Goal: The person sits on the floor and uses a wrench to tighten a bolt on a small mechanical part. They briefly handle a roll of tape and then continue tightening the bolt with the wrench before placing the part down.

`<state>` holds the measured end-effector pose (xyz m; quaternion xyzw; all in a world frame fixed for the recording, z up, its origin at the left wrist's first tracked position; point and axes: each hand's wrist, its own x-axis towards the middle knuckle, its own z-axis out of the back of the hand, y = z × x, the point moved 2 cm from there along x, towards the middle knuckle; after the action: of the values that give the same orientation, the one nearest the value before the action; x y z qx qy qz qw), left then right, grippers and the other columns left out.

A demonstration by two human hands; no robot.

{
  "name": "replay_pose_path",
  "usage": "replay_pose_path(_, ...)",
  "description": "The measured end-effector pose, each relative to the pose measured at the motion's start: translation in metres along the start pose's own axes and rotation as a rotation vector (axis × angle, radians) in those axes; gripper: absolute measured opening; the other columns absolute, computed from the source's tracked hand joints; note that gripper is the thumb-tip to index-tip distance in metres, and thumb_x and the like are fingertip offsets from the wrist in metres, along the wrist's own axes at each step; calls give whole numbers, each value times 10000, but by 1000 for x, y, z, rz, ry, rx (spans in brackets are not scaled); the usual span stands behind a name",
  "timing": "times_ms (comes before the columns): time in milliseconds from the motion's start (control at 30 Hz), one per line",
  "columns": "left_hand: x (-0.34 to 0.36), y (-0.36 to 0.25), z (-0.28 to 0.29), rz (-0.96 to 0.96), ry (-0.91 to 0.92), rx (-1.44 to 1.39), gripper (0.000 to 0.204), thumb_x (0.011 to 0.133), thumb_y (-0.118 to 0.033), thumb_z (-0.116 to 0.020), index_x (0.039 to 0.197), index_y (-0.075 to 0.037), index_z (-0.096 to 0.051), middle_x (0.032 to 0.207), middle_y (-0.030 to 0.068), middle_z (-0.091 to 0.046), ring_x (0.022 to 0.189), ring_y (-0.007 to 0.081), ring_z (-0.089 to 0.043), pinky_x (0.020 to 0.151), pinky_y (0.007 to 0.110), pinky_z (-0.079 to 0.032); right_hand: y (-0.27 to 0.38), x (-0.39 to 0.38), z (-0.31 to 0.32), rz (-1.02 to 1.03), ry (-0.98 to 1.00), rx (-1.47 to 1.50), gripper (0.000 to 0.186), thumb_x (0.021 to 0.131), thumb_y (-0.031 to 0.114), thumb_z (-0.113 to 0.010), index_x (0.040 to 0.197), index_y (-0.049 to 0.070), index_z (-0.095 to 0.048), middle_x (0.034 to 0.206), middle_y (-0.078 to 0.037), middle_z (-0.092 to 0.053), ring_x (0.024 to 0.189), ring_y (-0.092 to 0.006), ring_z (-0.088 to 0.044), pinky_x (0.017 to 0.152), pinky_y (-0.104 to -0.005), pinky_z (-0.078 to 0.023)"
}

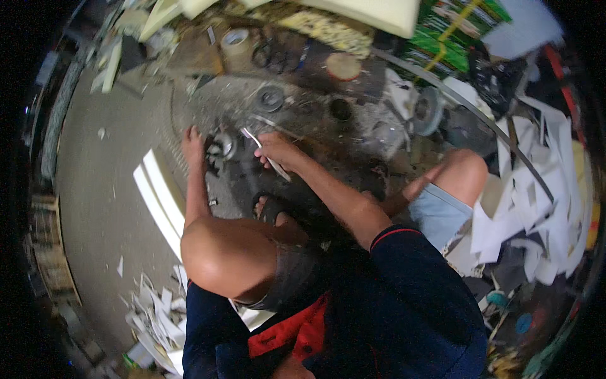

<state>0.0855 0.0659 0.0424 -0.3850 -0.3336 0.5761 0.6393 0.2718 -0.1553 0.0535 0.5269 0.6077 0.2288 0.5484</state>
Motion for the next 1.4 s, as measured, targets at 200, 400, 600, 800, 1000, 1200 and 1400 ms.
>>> replay_pose_path(200,-36,-33,78,-7,-94,51,334,979,-261,-632,1011,52,-746,922,147,-749,860,209,-685,806,336,-529,14,-65,140,8,-518,-179,215,893,-1,-647,1080,-102,-614,791,-184,-673,653,-255,-715,508,-359,-585)
replay_pose_path(400,-128,-118,183,-142,-256,-347,421,1044,-335,-547,970,51,-699,963,184,-732,939,264,-717,858,395,-575,7,-42,227,-252,-521,68,343,982,199,-610,1119,-112,-563,846,-241,-661,619,-332,-701,493,-423,-602)
replay_pose_path(600,-214,-205,244,-318,-346,-292,464,1059,-336,-507,1079,105,-649,1135,246,-689,1016,330,-703,919,436,-586,6,-61,249,-18,-705,305,525,970,354,-646,1203,-96,-510,1091,-246,-611,840,-372,-721,683,-443,-645)
replay_pose_path(800,-237,-255,173,-521,-11,-211,372,1068,-247,-480,1023,77,-657,1171,221,-679,1018,296,-694,935,422,-566,12,-148,284,-167,-969,-834,748,840,400,-766,1374,-13,-443,1220,-324,-595,940,-489,-682,814,-546,-575)
replay_pose_path(1000,-243,-269,113,-414,161,152,189,946,-107,-661,1067,34,-697,1093,149,-714,1028,229,-665,949,365,-504,-39,-154,270,-217,-1044,-1080,1031,739,386,-839,1555,77,-290,1501,-347,-360,1341,-516,-435,1056,-560,-441)
replay_pose_path(1200,-257,-280,94,-495,266,216,260,907,-178,-728,1052,35,-697,1000,147,-729,945,210,-675,861,365,-527,-49,-133,273,-199,-1074,-1027,764,821,321,-751,1488,123,-437,1479,-287,-441,1323,-431,-489,1093,-525,-408)
replay_pose_path(1400,-256,-283,90,-385,272,192,315,890,-221,-757,1064,35,-699,963,137,-719,906,191,-668,775,338,-545,-20,-165,264,72,-1244,-595,715,854,289,-740,1435,-25,-465,1183,-210,-669,1123,-307,-636,890,-423,-536)
